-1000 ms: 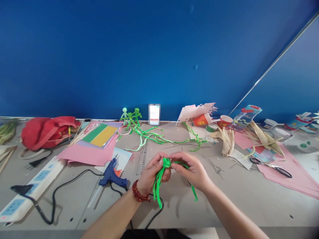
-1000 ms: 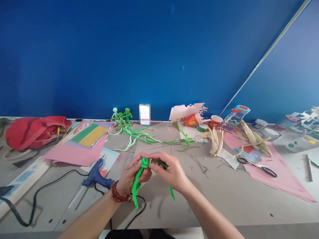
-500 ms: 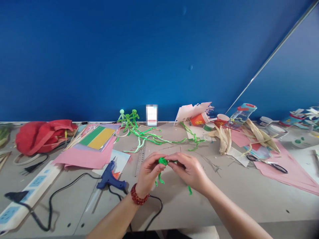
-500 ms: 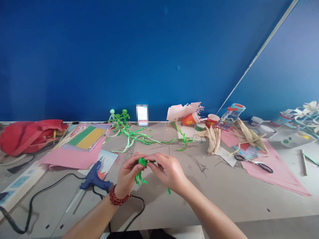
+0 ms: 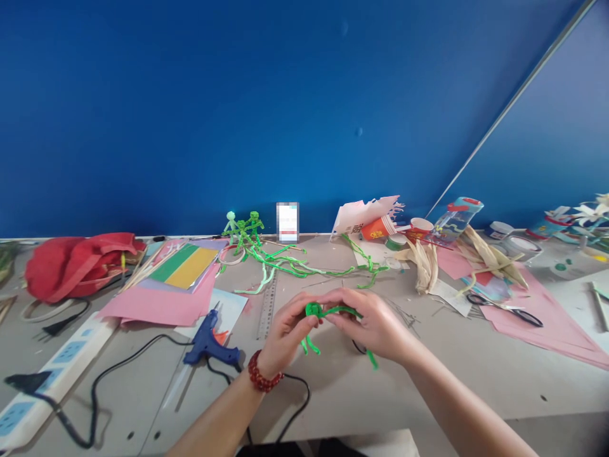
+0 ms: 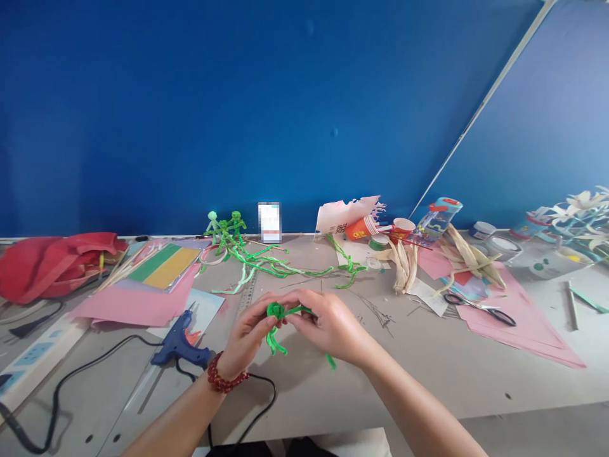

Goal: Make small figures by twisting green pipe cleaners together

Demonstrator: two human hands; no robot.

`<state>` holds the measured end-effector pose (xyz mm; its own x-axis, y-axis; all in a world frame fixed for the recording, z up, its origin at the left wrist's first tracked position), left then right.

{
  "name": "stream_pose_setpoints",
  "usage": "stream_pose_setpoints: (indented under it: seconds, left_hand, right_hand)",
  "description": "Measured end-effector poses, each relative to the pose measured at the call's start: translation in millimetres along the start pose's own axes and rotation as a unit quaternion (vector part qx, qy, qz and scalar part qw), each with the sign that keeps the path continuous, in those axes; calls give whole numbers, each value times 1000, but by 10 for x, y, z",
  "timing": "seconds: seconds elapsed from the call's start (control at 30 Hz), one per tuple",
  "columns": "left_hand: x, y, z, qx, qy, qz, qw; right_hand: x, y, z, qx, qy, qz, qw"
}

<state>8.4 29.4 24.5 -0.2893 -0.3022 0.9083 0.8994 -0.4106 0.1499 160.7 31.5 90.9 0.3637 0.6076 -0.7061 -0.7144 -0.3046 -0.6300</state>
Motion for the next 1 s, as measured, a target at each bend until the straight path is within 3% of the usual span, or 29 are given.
stream_pose_setpoints:
  seconds: [0.2,0.3,0.47,0.6,0.77,0.9,1.0]
  left_hand:
    - [-18,41,8,-53,-20,-58,997]
    - [-32,36,-9,-46,-19,-81,995]
    - [-19,44,-35,-30,-35,-129,991]
    - [31,74,-49,-58,-54,-157,984]
    - [14,96,-55,-86,-102,-193,972]
    - [-31,95,-14,-84,-109,-217,966]
    - [-67,71,20,-55,-102,-197,973]
  right_hand:
    - [-16,-124,80,-5,-40,-24,999]
    - [19,-98,103,9,-58,-33,998]
    - [112,-40,109,18,-17,21,999]
    - [137,8,117,-54,4,118,992]
    - [134,63,129,-174,-33,172,969]
    - [180,77,126,-175,-13,199,964]
    - [205,61,102,-134,13,165,977]
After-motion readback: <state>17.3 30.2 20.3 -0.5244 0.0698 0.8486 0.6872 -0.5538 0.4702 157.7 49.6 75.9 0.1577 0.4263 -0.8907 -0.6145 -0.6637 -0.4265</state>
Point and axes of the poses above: each hand's wrist, its own z-axis towards the middle knuckle, its own y-axis out of the palm, x = y × z, the point moved 5 cm from there along z, towards the middle knuckle, and after that the axes turned 5 degrees about -x, right-handed, at the moved point
